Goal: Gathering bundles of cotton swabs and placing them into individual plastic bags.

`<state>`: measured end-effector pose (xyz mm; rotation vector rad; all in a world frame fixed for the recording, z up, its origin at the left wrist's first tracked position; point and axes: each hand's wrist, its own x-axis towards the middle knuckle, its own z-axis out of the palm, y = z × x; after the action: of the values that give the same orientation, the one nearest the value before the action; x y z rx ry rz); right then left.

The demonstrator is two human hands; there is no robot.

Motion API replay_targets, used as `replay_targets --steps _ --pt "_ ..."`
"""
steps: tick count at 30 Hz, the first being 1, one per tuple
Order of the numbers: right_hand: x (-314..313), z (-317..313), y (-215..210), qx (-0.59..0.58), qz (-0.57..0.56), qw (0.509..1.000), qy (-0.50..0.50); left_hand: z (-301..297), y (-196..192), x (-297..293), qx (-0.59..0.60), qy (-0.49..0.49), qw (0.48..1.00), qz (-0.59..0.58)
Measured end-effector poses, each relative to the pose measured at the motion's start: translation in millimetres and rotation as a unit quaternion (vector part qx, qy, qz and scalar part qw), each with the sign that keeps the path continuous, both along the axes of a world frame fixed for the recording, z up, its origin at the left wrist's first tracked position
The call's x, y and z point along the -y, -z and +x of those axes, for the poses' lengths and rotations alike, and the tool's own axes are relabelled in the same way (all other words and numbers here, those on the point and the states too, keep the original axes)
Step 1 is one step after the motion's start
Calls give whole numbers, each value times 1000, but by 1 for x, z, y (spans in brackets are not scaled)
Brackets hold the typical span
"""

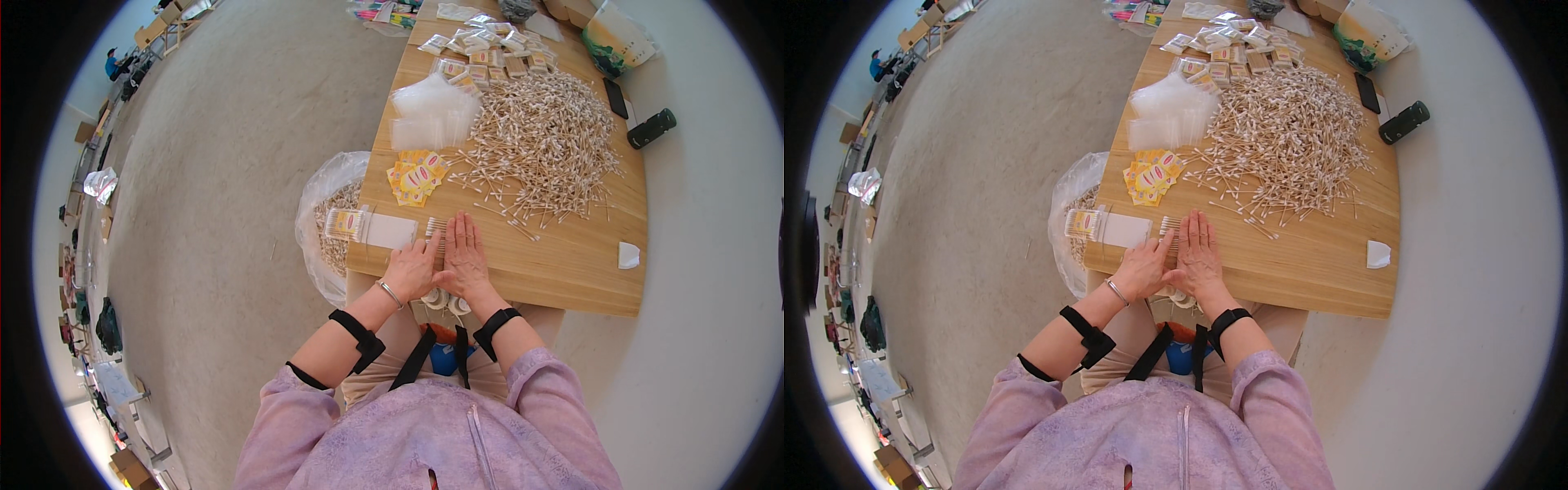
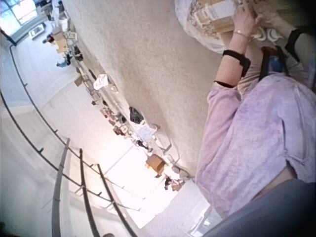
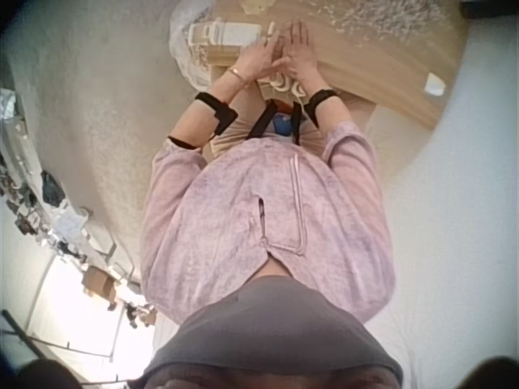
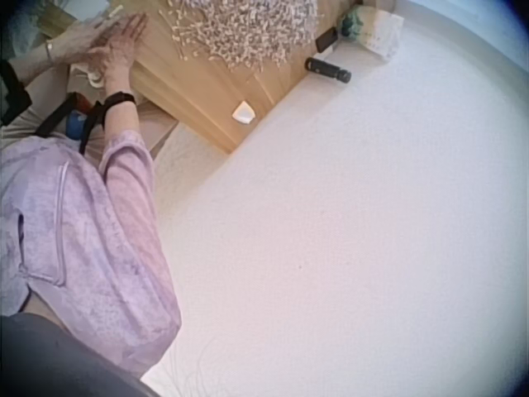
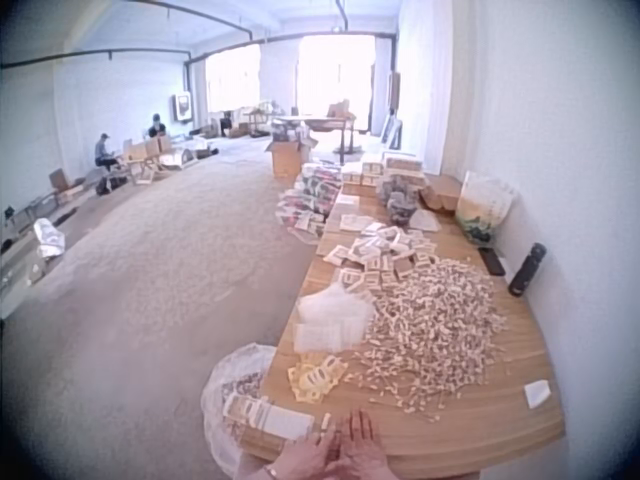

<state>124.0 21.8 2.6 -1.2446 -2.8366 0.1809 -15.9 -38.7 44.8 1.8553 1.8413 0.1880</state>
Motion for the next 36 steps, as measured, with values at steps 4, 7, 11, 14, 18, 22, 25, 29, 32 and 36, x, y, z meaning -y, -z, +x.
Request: replay_targets --steps 4,7,11,14,18,22,25,29,32,36 --pt "-2 2 9 -19 32 999 -2 1 -7 -3 -10 19 999 -24" --pt "1 1 4 -27 -7 1000 1 -1 -3 -4 -12 3 1000 -27" --pt "2 -1 5 -53 -14 998 12 -7 6 -13 56 -6 998 -35" --pt "0 1 5 -42 19 999 14 -7 8 -17 84 4 996 -33" --pt "2 -1 -6 -37 -12 999 8 -12 17 -14 86 10 996 -17" --pt "2 -1 -9 -63 -36 997 10 -5 15 -17 110 -23 994 -8" --pt "0 1 -10 -41 -35 998 11 -2 10 -19 64 -3 998 1" --pt "1 -2 -8 -55 -28 998 8 -2 15 -18 23 -26 999 -1" --pt "2 -4 -11 -38 -35 999 5 -3 19 -16 38 -27 998 35" --pt "6 0 -12 -46 -60 997 4 0 17 -15 36 -31 998 37"
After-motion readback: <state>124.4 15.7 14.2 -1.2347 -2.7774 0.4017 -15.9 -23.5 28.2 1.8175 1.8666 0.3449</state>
